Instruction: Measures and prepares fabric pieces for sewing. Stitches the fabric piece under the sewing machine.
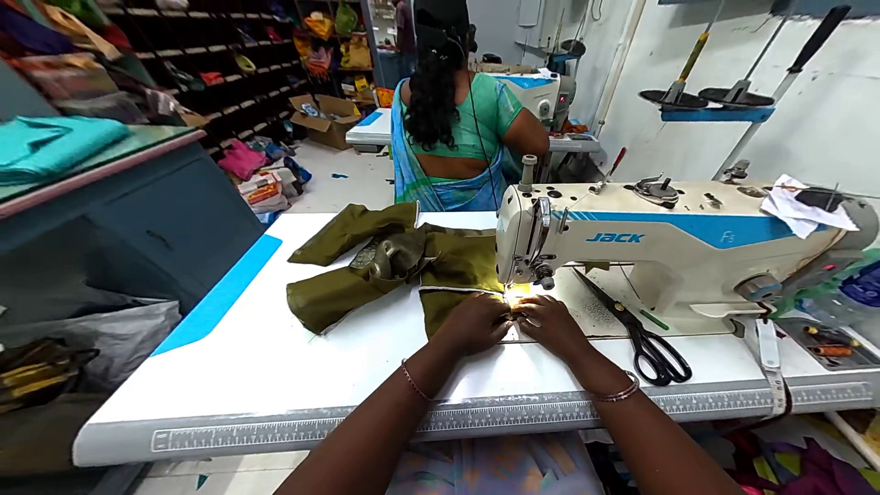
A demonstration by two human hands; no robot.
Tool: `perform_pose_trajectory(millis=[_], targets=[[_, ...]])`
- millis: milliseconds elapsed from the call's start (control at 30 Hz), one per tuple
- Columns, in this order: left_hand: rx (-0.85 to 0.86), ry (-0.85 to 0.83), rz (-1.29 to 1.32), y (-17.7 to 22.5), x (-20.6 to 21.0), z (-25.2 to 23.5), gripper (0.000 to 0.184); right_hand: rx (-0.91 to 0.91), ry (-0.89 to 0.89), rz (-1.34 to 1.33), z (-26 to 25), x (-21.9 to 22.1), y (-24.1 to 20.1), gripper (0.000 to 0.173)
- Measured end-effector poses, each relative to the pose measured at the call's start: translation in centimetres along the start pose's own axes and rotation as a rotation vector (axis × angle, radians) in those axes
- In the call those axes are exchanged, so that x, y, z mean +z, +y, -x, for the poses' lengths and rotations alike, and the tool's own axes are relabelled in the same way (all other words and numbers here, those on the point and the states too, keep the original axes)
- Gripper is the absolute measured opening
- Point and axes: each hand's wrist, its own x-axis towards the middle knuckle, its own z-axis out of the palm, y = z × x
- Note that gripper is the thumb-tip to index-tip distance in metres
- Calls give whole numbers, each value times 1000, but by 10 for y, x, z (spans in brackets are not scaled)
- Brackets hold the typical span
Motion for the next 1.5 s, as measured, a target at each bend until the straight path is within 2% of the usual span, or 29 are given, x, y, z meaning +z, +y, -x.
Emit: perform_pose_trajectory(millis=[233, 433, 500, 567, 667, 733, 833, 900, 1000, 1067, 1167, 1267, 1300, 1500], targets=[[11, 95, -4, -3, 8, -1, 13, -19, 21, -28, 1, 0, 0, 18], [24, 140, 24, -8, 15, 4, 16, 13, 64, -91, 5, -4, 1, 17], [38, 160, 3, -12, 17, 5, 16, 205, 93, -71, 13, -25, -8, 19], [38, 169, -16, -12, 19, 4, 16, 469, 201, 30, 31, -57, -11, 22], [66, 197, -22, -11, 21, 3, 15, 806, 312, 205, 67, -97, 8, 24], [78, 211, -12, -11, 20, 2, 14, 895, 298, 248, 85, -111, 35, 26], [38, 190, 10, -9, 19, 3, 14, 845, 251, 246, 91, -109, 69, 22], [9, 164, 21, -11, 18, 4, 16, 827, 224, 264, 86, -110, 71, 19], [-1, 153, 57, -10, 18, 4, 17, 847, 195, 272, 78, -114, 47, 17], [-19, 138, 68, -9, 16, 4, 18, 813, 201, 187, 73, -107, 27, 22], [-14, 134, 90, -9, 15, 4, 18, 690, 67, -96, 63, -85, -10, 30], [4, 146, 114, -10, 15, 4, 16, 602, -9, -476, 46, -48, -36, 20], [-5, 137, 113, -10, 14, 4, 16, 563, -9, -531, 40, -38, -40, 19], [-38, 114, 120, -8, 13, 4, 15, 397, 74, -449, 7, -4, -33, 14]])
